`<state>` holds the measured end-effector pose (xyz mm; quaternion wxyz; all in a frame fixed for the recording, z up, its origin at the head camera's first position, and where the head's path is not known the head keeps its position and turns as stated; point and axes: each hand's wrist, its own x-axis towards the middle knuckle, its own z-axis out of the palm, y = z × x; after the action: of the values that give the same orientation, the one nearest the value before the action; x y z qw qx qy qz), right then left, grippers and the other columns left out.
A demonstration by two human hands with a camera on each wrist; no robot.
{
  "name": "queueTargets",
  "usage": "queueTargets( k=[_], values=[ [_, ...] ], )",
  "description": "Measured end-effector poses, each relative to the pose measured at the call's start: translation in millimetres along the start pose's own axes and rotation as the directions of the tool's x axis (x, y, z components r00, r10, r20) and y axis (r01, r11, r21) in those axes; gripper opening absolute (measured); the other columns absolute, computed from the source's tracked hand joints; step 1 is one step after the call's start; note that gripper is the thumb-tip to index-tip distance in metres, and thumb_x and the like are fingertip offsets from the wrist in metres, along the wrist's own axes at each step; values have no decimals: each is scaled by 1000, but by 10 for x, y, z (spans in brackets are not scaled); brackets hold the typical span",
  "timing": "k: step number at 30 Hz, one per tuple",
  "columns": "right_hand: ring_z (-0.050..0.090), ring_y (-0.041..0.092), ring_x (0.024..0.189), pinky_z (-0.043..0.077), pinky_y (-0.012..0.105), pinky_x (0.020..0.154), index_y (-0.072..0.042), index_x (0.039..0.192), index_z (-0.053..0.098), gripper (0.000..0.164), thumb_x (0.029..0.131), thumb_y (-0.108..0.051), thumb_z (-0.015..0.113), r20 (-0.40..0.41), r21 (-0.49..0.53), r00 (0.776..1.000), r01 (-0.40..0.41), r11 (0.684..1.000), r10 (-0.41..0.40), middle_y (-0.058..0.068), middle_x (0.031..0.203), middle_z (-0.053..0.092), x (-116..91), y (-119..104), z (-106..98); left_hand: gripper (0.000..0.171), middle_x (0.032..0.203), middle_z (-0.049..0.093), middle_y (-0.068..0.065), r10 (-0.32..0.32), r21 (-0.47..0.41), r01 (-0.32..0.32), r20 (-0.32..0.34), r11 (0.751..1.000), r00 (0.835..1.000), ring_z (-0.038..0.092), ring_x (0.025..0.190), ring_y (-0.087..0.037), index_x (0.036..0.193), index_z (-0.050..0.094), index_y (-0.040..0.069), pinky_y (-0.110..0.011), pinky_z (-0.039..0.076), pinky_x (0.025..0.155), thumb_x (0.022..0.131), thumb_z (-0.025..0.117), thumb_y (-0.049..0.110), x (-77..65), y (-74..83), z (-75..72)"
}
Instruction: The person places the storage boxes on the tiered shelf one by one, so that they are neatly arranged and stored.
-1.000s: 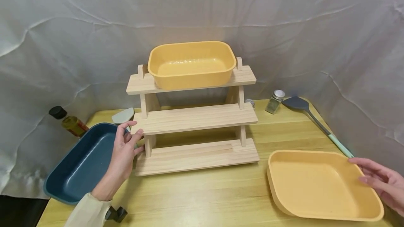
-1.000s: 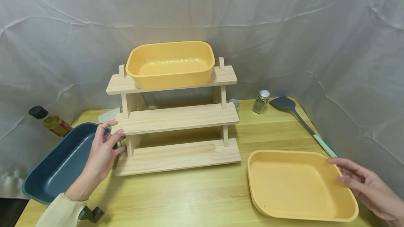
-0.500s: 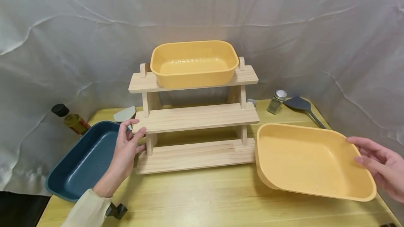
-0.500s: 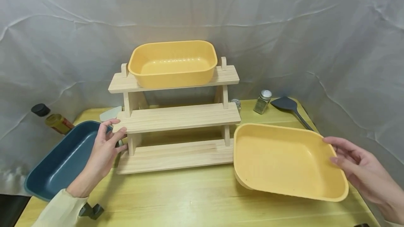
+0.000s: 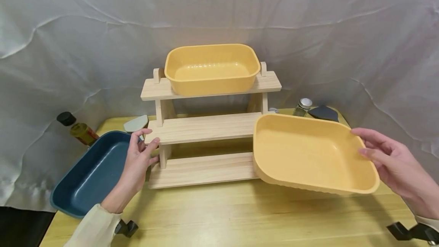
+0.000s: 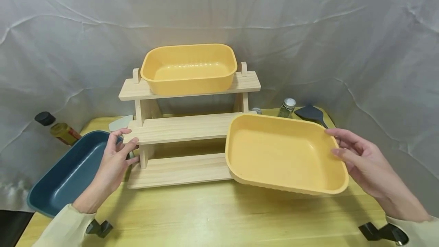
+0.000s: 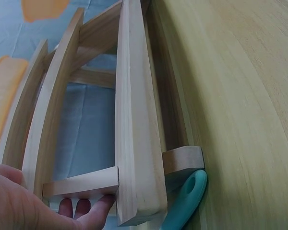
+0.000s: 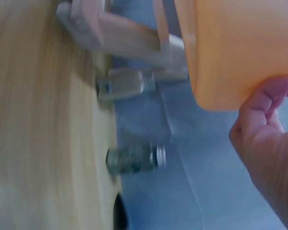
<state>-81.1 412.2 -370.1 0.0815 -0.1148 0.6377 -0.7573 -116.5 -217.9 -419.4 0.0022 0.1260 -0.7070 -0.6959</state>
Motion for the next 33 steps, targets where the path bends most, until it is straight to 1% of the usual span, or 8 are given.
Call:
queueTargets(
  k=[2,4,8,14,19,23,28,33],
  values=[
    [74,15,93,61,27,65,-5,152,60,55,108,21,38,-21,14,1000,18,1000,-18,7,119,68,103,-15,129,36,126,51,-10,-1,9,1,0,1000,1000,54,127,-24,143,42,28,-54,50,106,114,62,27,1,1,-2],
    [74,18,97,63,31,71,-3,150,62,54,108,21,39,-17,42,1000,27,999,-26,8,119,68,209,-28,262,37,124,51,-9,0,21,0,-1,1000,1000,54,126,-23,144,41,27,-50,51,103,114,62,27,0,-2,-9],
    [74,19,99,63,32,76,-5,148,65,51,108,20,43,-4,64,1000,5,998,-5,8,121,66,395,-48,530,38,121,53,-7,1,32,-1,1,999,1000,55,125,-22,145,41,27,-47,53,100,114,62,29,-5,-9,-28],
    [70,18,95,63,30,79,-9,142,69,44,108,14,53,-37,5,999,-16,1000,16,8,114,63,630,-34,951,37,117,52,-7,12,30,-12,12,999,1000,56,126,-21,143,42,28,-43,54,95,113,64,30,12,-15,-26],
    [62,16,96,61,25,81,-12,136,72,38,106,10,61,-97,-59,995,-35,998,29,6,110,59,804,-15,1263,38,114,51,-6,6,28,-7,5,1000,1000,56,125,-22,144,41,27,-42,55,94,113,63,28,14,-11,-11],
    [56,16,97,59,22,83,-10,135,71,36,105,10,64,-136,-65,990,-34,997,25,6,111,55,892,-5,1456,37,112,52,-5,-6,21,6,8,1000,1000,57,124,-23,143,42,28,-41,56,93,113,63,26,20,-6,12],
    [60,15,97,60,24,85,-5,137,66,35,105,8,65,-152,-67,987,-55,996,44,7,111,60,996,30,1650,36,113,49,-5,-25,19,25,-14,1000,1000,56,122,-22,142,41,29,-37,57,88,113,62,23,12,10,14],
    [64,16,95,60,26,85,1,142,59,38,105,9,62,-162,-81,986,-56,995,42,7,106,63,1115,68,1775,35,118,48,-6,-28,20,29,-18,999,999,54,121,-20,141,41,30,-36,56,87,114,61,23,15,17,24]
  ],
)
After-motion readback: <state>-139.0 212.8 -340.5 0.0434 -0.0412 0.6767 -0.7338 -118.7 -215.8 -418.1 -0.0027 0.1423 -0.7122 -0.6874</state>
